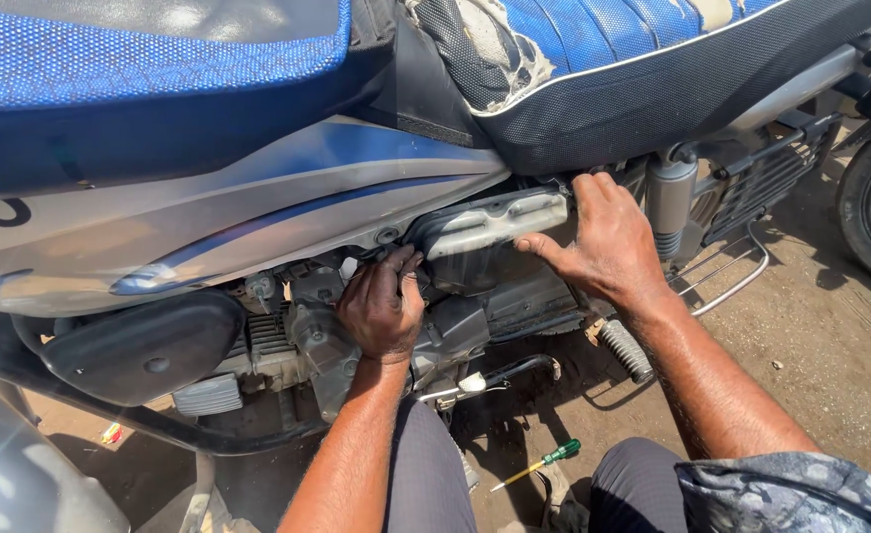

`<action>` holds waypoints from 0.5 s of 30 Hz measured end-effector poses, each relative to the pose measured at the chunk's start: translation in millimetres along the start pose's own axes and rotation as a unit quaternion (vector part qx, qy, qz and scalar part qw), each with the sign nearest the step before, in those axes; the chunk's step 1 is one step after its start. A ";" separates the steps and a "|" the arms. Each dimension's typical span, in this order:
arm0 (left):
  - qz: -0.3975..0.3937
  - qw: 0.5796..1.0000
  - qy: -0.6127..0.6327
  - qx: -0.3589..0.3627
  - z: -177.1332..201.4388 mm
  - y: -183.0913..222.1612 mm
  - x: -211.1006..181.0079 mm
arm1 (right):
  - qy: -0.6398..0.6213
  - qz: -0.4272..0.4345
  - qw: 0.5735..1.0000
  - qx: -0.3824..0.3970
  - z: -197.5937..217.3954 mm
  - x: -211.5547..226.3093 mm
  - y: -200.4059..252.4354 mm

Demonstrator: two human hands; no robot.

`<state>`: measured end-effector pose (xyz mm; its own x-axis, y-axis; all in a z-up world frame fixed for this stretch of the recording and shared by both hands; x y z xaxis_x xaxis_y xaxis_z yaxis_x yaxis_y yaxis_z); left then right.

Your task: Removing a side panel and an air filter from a motorcycle using a screwdriver.

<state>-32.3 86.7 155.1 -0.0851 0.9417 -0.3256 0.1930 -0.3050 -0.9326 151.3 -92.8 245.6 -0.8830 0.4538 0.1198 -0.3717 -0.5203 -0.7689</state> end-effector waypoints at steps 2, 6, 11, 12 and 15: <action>0.008 1.000 0.006 0.005 2.2 1.0 0.0 | 0.008 -0.008 1.000 0.003 17.6 8.4 11.0; 0.011 1.000 0.008 0.016 6.5 1.4 1.1 | -0.139 -0.172 0.973 0.060 6.0 -15.5 30.8; 0.004 1.000 0.002 0.030 5.3 -9.0 -2.3 | -0.128 -0.154 0.979 -0.027 7.4 -3.2 21.3; 0.009 0.999 0.003 0.033 4.5 -9.3 -2.4 | -0.113 -0.120 0.983 -0.076 9.9 0.9 21.5; 0.026 0.999 -0.010 0.026 4.6 -3.9 -1.2 | -0.147 -0.162 0.967 -0.127 7.4 5.4 42.8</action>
<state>-37.5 86.1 158.4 -0.0949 0.9215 -0.3766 0.1463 -0.3613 -0.9209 128.5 -118.0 218.0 -0.7889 0.3184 0.5256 -0.5937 -0.1742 -0.7856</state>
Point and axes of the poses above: each hand's wrist, its own y-axis away from the middle knuckle, its own z-axis out of the back of the hand, x = y × z, the point moved 2 cm from there along -y, towards the middle knuckle, and after that the axes turned 15 degrees about -x, right-handed, at the moved point
